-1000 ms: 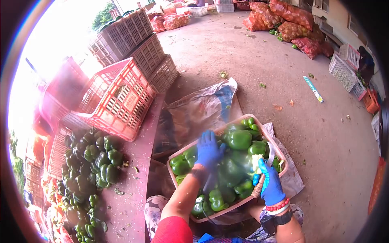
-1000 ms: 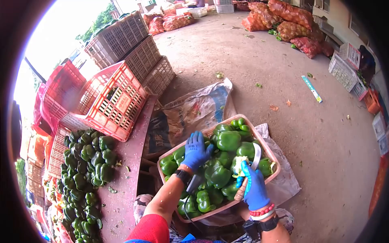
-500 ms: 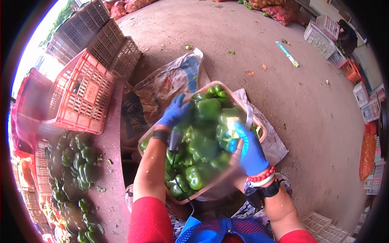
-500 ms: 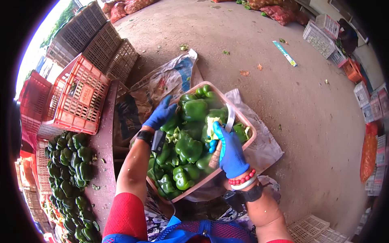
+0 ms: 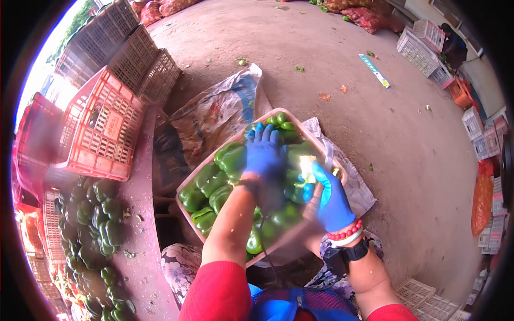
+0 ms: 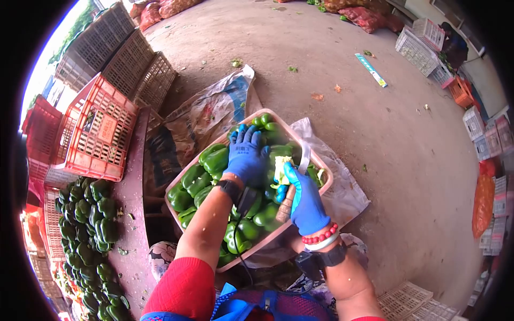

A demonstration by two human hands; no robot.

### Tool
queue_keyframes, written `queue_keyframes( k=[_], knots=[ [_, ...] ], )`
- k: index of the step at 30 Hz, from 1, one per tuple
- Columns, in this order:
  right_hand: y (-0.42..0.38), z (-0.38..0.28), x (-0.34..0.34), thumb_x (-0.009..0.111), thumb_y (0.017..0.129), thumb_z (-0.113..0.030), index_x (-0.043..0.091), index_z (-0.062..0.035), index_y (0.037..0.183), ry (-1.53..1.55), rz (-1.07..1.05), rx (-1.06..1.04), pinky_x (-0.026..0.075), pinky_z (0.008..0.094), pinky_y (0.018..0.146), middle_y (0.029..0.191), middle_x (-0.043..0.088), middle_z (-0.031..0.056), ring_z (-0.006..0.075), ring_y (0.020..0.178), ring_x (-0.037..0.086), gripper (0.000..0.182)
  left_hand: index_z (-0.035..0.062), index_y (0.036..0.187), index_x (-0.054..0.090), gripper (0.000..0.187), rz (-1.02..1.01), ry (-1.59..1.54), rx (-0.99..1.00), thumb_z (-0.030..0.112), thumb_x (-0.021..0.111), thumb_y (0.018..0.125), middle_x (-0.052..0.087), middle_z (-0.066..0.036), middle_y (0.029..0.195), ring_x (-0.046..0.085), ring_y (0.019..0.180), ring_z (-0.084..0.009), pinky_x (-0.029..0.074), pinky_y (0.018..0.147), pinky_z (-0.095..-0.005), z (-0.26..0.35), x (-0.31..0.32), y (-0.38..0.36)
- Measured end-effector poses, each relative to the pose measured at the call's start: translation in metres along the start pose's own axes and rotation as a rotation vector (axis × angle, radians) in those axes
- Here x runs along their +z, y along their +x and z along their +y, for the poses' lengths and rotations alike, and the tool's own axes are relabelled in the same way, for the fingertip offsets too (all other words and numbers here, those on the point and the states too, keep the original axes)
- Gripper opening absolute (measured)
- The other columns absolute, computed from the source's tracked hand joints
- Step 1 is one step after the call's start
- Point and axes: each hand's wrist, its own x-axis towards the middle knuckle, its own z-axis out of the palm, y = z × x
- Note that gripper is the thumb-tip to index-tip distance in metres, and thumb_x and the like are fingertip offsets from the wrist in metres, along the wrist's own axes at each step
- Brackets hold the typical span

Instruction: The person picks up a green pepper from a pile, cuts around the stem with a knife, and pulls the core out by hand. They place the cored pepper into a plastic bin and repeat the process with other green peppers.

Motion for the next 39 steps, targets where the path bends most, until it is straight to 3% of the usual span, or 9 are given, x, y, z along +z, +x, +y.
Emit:
queue_keyframes(
  k=[5,11,16,18,19,21,28,32,39],
  knots=[
    [0.007,-0.001,-0.002,0.059,0.098,-0.031,0.064,-0.0082,0.093,0.113,-0.093,0.07,0.048,0.0266,0.055,0.069,0.059,0.0004,0.0123,0.056,0.056,0.024,0.0075,0.145,0.05,0.061,-0.208,-0.251,-0.033,0.048,0.051,0.099,0.042,-0.023,0.154,0.024,0.15,-0.0427,0.017,0.124,-0.0513,-0.018,-0.007,0.017],
    [-0.007,0.004,0.015,0.054,0.103,-0.039,0.067,-0.0083,0.112,-0.137,-0.236,0.067,0.043,0.0217,0.049,0.074,0.058,-0.0024,0.0063,0.055,0.051,0.035,0.0036,0.153,0.04,0.054,-0.275,-1.495,-0.095,0.019,0.055,0.103,0.048,-0.008,0.15,0.046,0.135,-0.0171,0.038,0.112,-0.0318,0.005,-0.126,-0.067],
    [-0.014,0.026,0.045,0.052,0.103,-0.052,0.066,-0.0066,0.115,-0.442,-0.364,0.08,0.044,0.0251,0.049,0.074,0.06,-0.0004,0.0071,0.056,0.053,0.049,0.0045,0.143,0.05,0.053,-0.225,-1.48,-0.217,0.022,0.065,0.096,0.061,-0.003,0.129,0.06,0.113,-0.0142,0.049,0.098,-0.0289,-0.016,-0.143,-0.129],
    [-0.008,0.044,0.052,0.057,0.1,-0.053,0.065,-0.0064,0.113,-0.746,-0.38,-0.079,0.05,0.0336,0.055,0.074,0.066,0.0068,0.0162,0.062,0.063,0.05,0.0048,0.138,0.053,0.044,-0.18,-1.746,-0.297,0.017,0.061,0.097,0.062,-0.004,0.123,0.061,0.112,-0.0148,0.055,0.09,-0.0324,-0.021,-0.152,-0.145],
    [-0.008,0.062,0.054,0.064,0.097,-0.048,0.065,-0.0072,0.11,-0.889,-0.3,-0.523,0.053,0.0405,0.062,0.078,0.07,0.0129,0.0265,0.072,0.07,0.043,0.005,0.137,0.052,0.045,-0.154,-1.822,-0.46,0.02,0.063,0.097,0.063,-0.007,0.121,0.067,0.101,-0.0173,0.06,0.078,-0.0369,-0.024,-0.152,-0.157],
    [-0.008,0.081,0.06,0.071,0.095,-0.036,0.065,-0.0062,0.109,-0.789,-0.341,-0.59,0.054,0.0414,0.068,0.086,0.072,0.0154,0.031,0.08,0.072,0.034,0.0048,0.138,0.051,0.046,-0.271,-1.699,-0.423,0.025,0.062,0.098,0.063,-0.009,0.119,0.07,0.092,-0.0205,0.061,0.07,-0.0379,-0.067,-0.11,-0.188],
    [-0.018,0.114,0.08,0.07,0.092,-0.032,0.059,-0.0037,0.096,-1.064,-0.31,-0.699,0.051,0.0495,0.064,0.082,0.066,0.0224,0.0439,0.076,0.066,0.031,0.0095,0.145,0.046,0.079,-0.374,-1.918,-0.59,0.071,0.031,0.099,0.07,-0.017,0.108,0.072,0.077,-0.027,0.059,0.059,-0.038,-0.056,-0.113,-0.226],
    [-0.015,0.134,0.087,0.066,0.093,-0.031,0.056,-0.0052,0.1,-1.056,-0.323,-0.72,0.051,0.0525,0.069,0.083,0.066,0.0236,0.0457,0.08,0.066,0.028,0.012,0.136,0.047,0.061,-0.189,-1.448,-0.58,0.061,0.048,0.099,0.065,-0.006,0.092,0.061,0.062,-0.014,0.046,0.05,-0.0236,-0.042,-0.135,-0.216],
    [0.014,0.153,0.089,0.064,0.095,-0.028,0.062,-0.0046,0.101,-0.952,-0.434,-0.651,0.052,0.049,0.067,0.082,0.067,0.0251,0.0448,0.082,0.068,0.025,0.0158,0.131,0.045,0.042,-0.317,-1.851,-0.649,0.024,0.065,0.095,0.051,0.002,0.079,0.046,0.054,-0.0088,0.035,0.046,-0.023,-0.073,-0.13,-0.219]
  ],
)
